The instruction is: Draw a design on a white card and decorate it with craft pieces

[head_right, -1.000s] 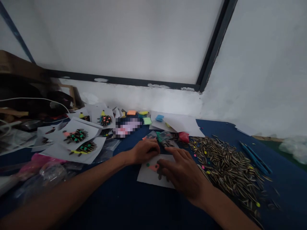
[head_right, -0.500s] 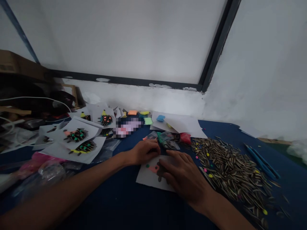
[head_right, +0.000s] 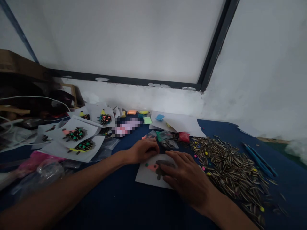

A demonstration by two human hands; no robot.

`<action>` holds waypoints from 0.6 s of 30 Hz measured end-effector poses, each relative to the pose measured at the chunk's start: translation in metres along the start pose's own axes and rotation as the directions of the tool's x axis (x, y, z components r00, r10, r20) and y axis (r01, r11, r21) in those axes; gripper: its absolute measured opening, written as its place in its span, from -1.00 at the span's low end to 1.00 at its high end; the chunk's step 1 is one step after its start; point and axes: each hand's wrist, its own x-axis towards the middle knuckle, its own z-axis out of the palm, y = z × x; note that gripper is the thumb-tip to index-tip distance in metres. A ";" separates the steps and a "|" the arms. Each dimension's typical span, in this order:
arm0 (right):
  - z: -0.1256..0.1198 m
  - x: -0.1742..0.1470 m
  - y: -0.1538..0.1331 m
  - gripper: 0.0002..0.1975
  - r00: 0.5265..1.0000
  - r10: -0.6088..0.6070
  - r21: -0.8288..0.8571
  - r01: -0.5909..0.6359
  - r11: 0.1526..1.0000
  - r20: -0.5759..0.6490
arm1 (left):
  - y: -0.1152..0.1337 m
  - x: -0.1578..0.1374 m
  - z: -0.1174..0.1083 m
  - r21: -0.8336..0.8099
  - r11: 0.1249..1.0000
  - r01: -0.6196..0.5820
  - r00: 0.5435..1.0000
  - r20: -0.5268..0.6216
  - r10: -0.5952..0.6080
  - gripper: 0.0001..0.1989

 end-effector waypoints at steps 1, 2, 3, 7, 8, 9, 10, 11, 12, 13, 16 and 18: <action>0.000 0.000 0.000 -0.68 1.000 0.000 0.003 0.000 1.000 0.004 | -0.001 0.000 0.001 0.000 1.000 -0.006 1.000 -0.004 0.006 -0.89; 0.000 -0.001 0.000 -0.67 1.000 0.000 0.010 0.000 1.000 0.003 | -0.001 0.000 0.001 0.000 1.000 -0.011 1.000 -0.008 0.011 -0.89; -0.001 -0.001 -0.001 -0.65 1.000 0.001 0.019 -0.001 1.000 -0.003 | -0.002 0.000 0.001 -0.001 1.000 -0.014 1.000 -0.011 0.014 -0.89; -0.003 -0.002 -0.003 -0.61 1.000 0.003 0.068 -0.001 0.998 -0.029 | 0.000 0.001 0.000 -0.005 1.000 0.004 1.000 -0.001 -0.004 -0.88; -0.004 -0.002 -0.004 -0.61 1.000 0.004 0.076 -0.002 0.997 -0.030 | 0.001 0.001 0.000 -0.004 1.000 0.016 1.000 0.001 -0.016 -0.89; -0.005 -0.002 -0.005 -0.62 1.000 0.005 0.082 -0.003 0.997 -0.030 | 0.002 0.001 -0.001 -0.003 1.000 0.025 1.000 0.005 -0.025 -0.89; -0.005 -0.002 -0.005 -0.62 1.000 0.004 0.085 -0.001 0.996 -0.029 | 0.003 0.001 -0.001 -0.002 1.000 0.031 0.999 0.009 -0.031 -0.89; -0.005 -0.002 -0.006 -0.61 0.999 0.000 0.086 0.003 0.996 -0.032 | 0.004 0.001 -0.002 0.001 0.999 0.034 0.999 0.013 -0.034 -0.89; -0.004 -0.002 -0.007 -0.61 0.999 -0.004 0.086 0.007 0.996 -0.040 | 0.004 0.002 -0.002 0.005 0.999 0.036 0.999 0.019 -0.036 -0.89; -0.003 -0.002 -0.009 -0.62 0.999 -0.007 0.086 0.012 0.996 -0.051 | 0.005 0.002 -0.002 0.009 0.999 0.038 0.999 0.021 -0.038 -0.88; 0.002 -0.001 -0.015 -0.67 0.995 -0.014 0.092 0.023 0.995 -0.102 | 0.005 0.002 -0.001 0.023 0.999 0.048 0.999 0.011 -0.048 -0.89; 0.005 0.000 -0.020 -0.68 0.992 -0.009 0.100 0.022 0.995 -0.123 | 0.004 0.002 0.000 0.037 0.998 0.044 0.999 0.004 -0.044 -0.89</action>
